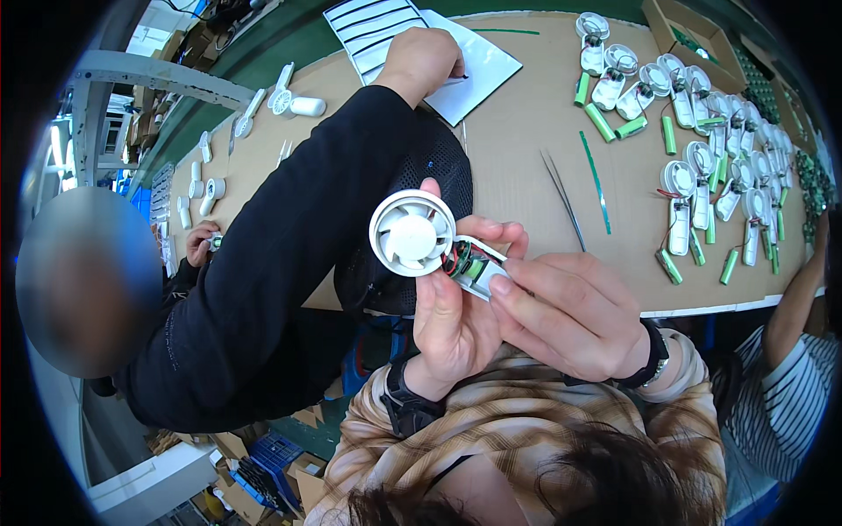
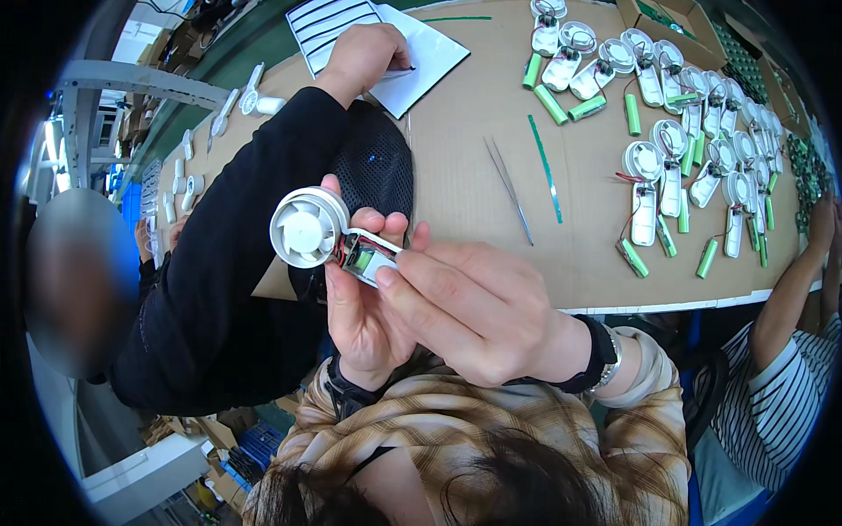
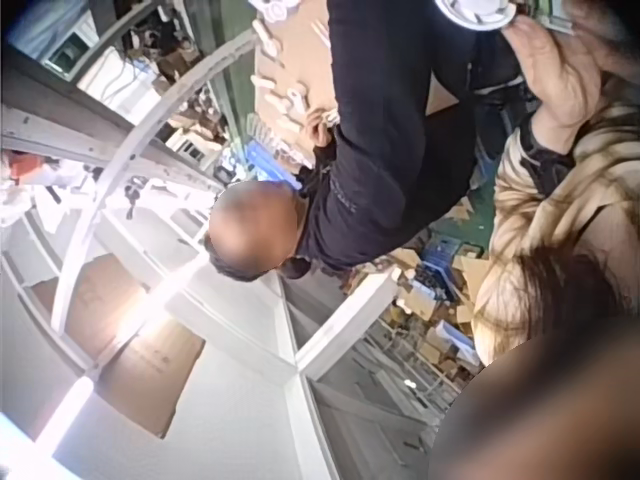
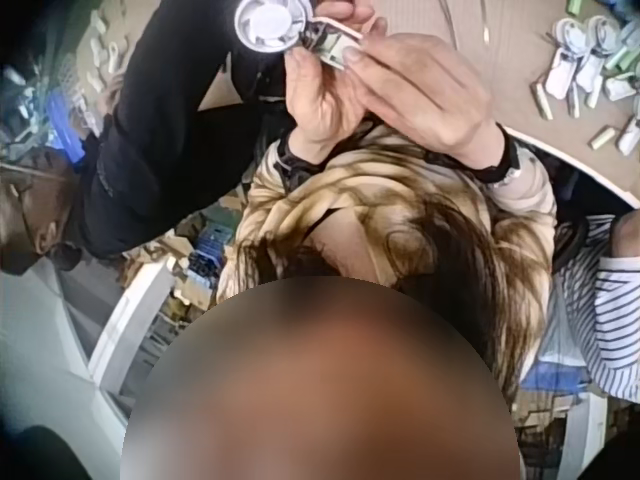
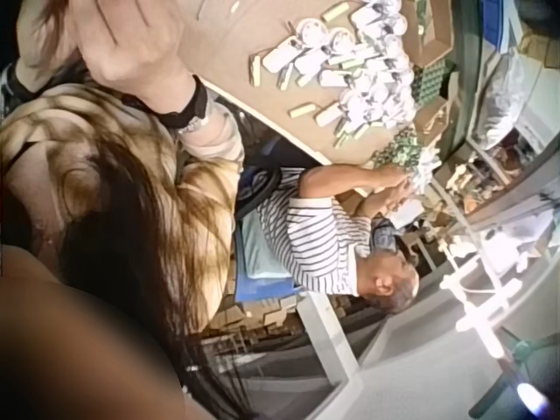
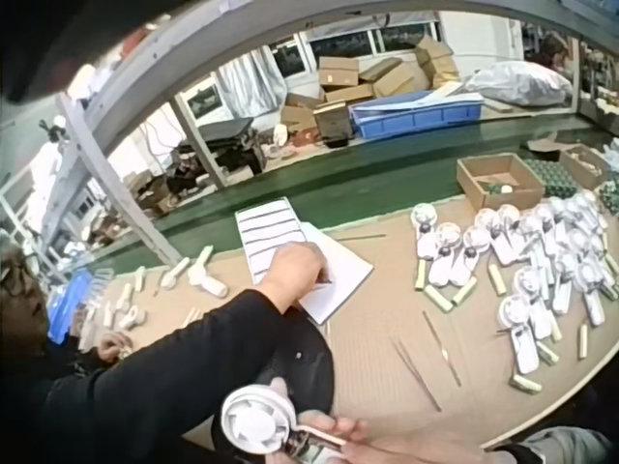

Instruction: Assembling and inspecting small electronic fan or motor components on a production line.

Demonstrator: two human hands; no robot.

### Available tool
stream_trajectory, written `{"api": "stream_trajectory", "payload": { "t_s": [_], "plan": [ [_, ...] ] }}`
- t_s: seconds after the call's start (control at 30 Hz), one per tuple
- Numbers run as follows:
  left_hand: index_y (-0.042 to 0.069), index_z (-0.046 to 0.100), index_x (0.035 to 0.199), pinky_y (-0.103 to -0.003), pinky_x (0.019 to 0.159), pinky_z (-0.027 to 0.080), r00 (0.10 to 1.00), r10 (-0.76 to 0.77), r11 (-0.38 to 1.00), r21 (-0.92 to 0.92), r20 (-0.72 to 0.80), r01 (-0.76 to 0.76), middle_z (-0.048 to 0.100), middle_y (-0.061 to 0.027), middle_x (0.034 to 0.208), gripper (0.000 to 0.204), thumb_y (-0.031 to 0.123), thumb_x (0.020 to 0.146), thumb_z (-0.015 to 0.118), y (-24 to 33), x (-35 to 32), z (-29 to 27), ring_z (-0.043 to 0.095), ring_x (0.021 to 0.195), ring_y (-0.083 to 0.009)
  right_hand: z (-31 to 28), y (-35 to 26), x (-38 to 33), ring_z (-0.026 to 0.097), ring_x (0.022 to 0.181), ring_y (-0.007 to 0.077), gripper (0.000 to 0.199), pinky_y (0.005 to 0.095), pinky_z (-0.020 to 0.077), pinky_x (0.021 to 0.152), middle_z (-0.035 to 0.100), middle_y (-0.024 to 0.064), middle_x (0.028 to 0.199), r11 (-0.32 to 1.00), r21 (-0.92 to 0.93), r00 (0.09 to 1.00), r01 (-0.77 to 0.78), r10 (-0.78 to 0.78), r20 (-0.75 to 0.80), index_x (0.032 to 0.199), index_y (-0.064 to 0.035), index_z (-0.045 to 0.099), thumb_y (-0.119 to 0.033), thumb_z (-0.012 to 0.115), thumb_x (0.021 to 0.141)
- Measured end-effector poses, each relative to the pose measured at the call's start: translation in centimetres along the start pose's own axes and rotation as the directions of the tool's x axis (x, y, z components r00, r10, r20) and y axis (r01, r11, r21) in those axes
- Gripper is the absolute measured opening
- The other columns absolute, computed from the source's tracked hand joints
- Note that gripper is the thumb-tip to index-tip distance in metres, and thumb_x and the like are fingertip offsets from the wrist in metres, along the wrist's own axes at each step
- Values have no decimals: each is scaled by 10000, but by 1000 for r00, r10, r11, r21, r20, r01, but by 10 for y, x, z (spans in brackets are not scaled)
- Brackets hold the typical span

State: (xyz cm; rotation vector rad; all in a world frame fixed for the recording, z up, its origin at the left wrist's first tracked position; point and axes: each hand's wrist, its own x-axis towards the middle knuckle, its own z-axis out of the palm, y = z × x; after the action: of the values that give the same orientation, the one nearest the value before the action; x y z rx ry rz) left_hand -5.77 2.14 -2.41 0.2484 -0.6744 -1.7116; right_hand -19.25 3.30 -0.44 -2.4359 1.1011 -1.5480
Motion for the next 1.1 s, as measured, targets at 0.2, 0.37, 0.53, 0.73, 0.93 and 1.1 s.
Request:
{"api": "stream_trajectory", "payload": {
  "t_s": [0.2,0.37,0.53,0.73,0.93,1.1],
  "plan": [
    [127,-22,1425,-396,991,359,1000,-29,999,-29,-11,28,438,-164,1177,684,295,936,426,1,-1,0,469,1123,-264,3,0,-2,608,729,239,289,291,507,620,603,120,932,1000,7,999,-30,29,12,926,22,640,-14,710,647],
    [91,11,1423,-380,956,382,1000,21,995,93,-1,-21,465,-156,1115,663,282,939,422,1,2,-3,486,1070,-255,9,-4,2,604,741,234,286,290,507,629,609,105,924,995,34,995,-92,93,-30,927,7,645,-17,714,651],
    [58,51,1416,-373,942,385,1000,21,990,138,-12,-19,478,-147,1065,645,270,938,428,1,2,1,490,1040,-253,10,-5,5,601,740,225,290,283,504,631,612,95,922,995,14,994,-95,96,-46,928,-6,649,-13,721,647],
    [50,61,1413,-378,951,375,1000,-10,995,95,10,9,474,-142,1066,640,264,937,432,4,2,-1,480,1055,-257,8,-5,7,601,704,213,288,278,498,603,619,90,890,995,12,994,-104,104,-33,911,-24,653,-1,723,632],
    [47,61,1411,-389,965,368,999,-43,997,69,-11,43,467,-138,1071,643,264,936,435,6,1,1,468,1082,-263,9,-2,11,585,618,191,265,260,466,534,622,71,824,979,109,980,-170,180,-84,856,-48,655,11,722,607],
    [43,54,1410,-392,972,365,999,-41,994,100,4,41,464,-138,1075,644,262,937,432,9,2,3,466,1090,-268,9,0,11,579,600,187,257,251,448,516,619,66,805,971,152,977,-183,197,-82,840,-55,654,10,723,601]
  ]
}}
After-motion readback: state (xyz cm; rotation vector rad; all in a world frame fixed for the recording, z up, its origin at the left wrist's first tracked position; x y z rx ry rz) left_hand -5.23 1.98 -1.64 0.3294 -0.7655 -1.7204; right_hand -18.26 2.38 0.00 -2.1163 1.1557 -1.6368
